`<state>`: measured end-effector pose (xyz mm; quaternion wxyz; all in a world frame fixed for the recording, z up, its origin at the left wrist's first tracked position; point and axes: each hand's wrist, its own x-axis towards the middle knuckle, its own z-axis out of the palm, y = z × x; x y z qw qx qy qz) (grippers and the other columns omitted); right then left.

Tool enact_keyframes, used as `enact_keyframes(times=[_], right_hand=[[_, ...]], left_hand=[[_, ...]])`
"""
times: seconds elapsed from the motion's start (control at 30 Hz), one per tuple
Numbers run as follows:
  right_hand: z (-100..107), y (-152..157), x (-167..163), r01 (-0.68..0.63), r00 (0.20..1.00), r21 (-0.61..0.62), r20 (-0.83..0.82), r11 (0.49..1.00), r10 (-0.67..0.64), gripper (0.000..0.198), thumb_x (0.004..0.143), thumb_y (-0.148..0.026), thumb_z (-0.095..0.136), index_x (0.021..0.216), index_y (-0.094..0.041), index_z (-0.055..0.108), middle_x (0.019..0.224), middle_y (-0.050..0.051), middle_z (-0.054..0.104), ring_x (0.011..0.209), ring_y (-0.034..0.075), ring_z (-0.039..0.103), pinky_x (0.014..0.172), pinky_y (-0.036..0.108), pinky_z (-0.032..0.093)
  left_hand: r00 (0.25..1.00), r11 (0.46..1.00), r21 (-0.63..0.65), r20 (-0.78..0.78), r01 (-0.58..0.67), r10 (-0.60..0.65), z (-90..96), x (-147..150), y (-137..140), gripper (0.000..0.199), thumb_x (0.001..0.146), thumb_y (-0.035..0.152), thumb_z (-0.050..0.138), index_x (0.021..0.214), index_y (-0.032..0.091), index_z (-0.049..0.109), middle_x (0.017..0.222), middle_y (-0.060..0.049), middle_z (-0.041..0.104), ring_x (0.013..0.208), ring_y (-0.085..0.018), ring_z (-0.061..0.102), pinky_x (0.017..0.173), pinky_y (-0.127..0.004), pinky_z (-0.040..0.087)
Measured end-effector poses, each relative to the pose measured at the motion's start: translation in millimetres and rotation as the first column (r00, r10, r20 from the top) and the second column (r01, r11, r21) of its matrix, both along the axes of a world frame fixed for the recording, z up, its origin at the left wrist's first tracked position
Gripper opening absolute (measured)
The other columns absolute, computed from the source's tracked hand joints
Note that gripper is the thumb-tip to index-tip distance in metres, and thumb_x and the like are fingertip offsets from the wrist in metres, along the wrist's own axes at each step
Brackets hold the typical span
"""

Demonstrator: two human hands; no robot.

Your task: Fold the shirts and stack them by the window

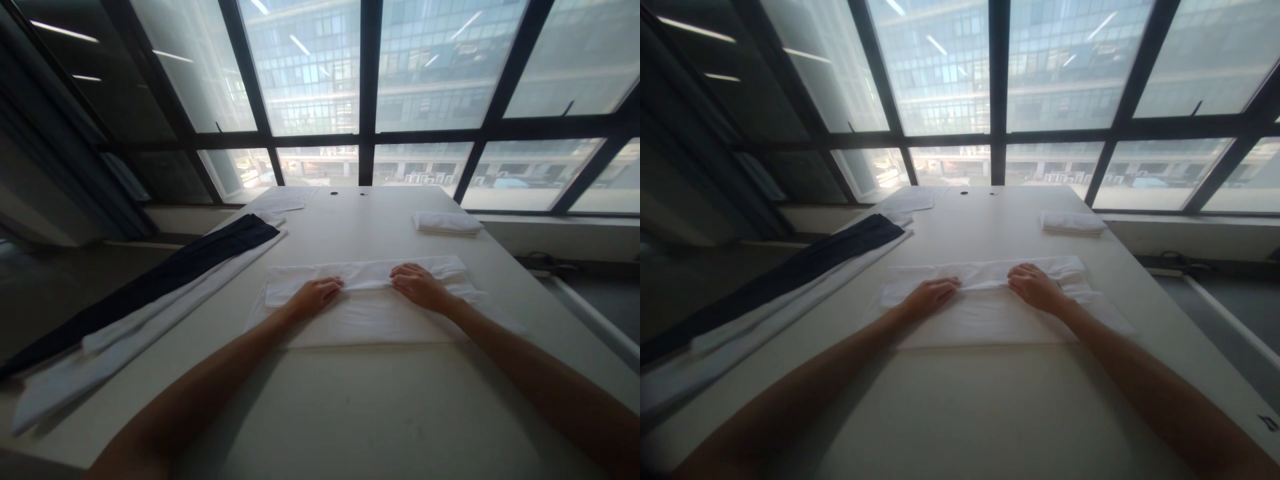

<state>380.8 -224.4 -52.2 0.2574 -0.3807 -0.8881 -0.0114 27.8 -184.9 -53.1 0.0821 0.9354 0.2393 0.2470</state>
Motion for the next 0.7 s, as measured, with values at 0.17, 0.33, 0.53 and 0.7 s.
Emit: enact_keyframes(times=[0.17, 0.33, 0.53, 0.7], right_hand=[[7, -5, -7, 0.091, 0.995, 0.029, 0.032, 0.995, -0.092, 0.03, 0.104, -0.026, 0.041, 0.102, -0.021, 0.071, 0.104, 0.012, 0.069, 0.103, 0.027, 0.06, 0.098, 0.044, 0.044], [7, -9, -7, -0.008, 0.996, -0.068, 0.09, 0.998, 0.014, 0.028, 0.103, -0.032, 0.047, 0.089, -0.022, 0.069, 0.092, 0.009, 0.067, 0.091, 0.024, 0.059, 0.087, 0.039, 0.047], [1, -6, -8, -0.016, 0.999, -0.07, 0.03, 0.997, 0.018, 0.022, 0.101, -0.034, 0.051, 0.093, -0.023, 0.069, 0.097, 0.009, 0.066, 0.093, 0.024, 0.06, 0.086, 0.037, 0.048], [-3, -4, -12, 0.019, 1.0, 0.031, 0.008, 0.999, -0.02, 0.023, 0.101, -0.025, 0.048, 0.094, -0.022, 0.07, 0.102, 0.01, 0.067, 0.098, 0.025, 0.059, 0.091, 0.042, 0.047]], left_hand=[[0.988, 0.998, 0.014, -0.137, -0.067, 0.068, 5.4, 0, 0, 0.039, 0.109, 0.036, 0.033, 0.112, 0.021, 0.068, 0.122, -0.008, 0.071, 0.117, -0.02, 0.065, 0.106, -0.037, 0.049], [0.972, 0.998, 0.066, -0.235, 0.006, 0.01, 10.5, -4, -4, 0.036, 0.108, 0.035, 0.036, 0.124, 0.022, 0.066, 0.133, -0.009, 0.065, 0.131, -0.021, 0.055, 0.117, -0.041, 0.037], [0.915, 0.997, 0.01, -0.396, -0.077, 0.074, 13.4, -26, -8, 0.056, 0.102, 0.014, 0.034, 0.157, 0.027, 0.034, 0.161, -0.006, 0.037, 0.152, -0.023, 0.026, 0.122, -0.048, 0.026], [0.831, 0.971, 0.08, -0.505, -0.226, 0.235, 20.9, -42, -7, 0.071, 0.091, -0.004, 0.031, 0.155, 0.024, 0.037, 0.162, -0.01, 0.034, 0.151, -0.025, 0.027, 0.12, -0.049, 0.027]])
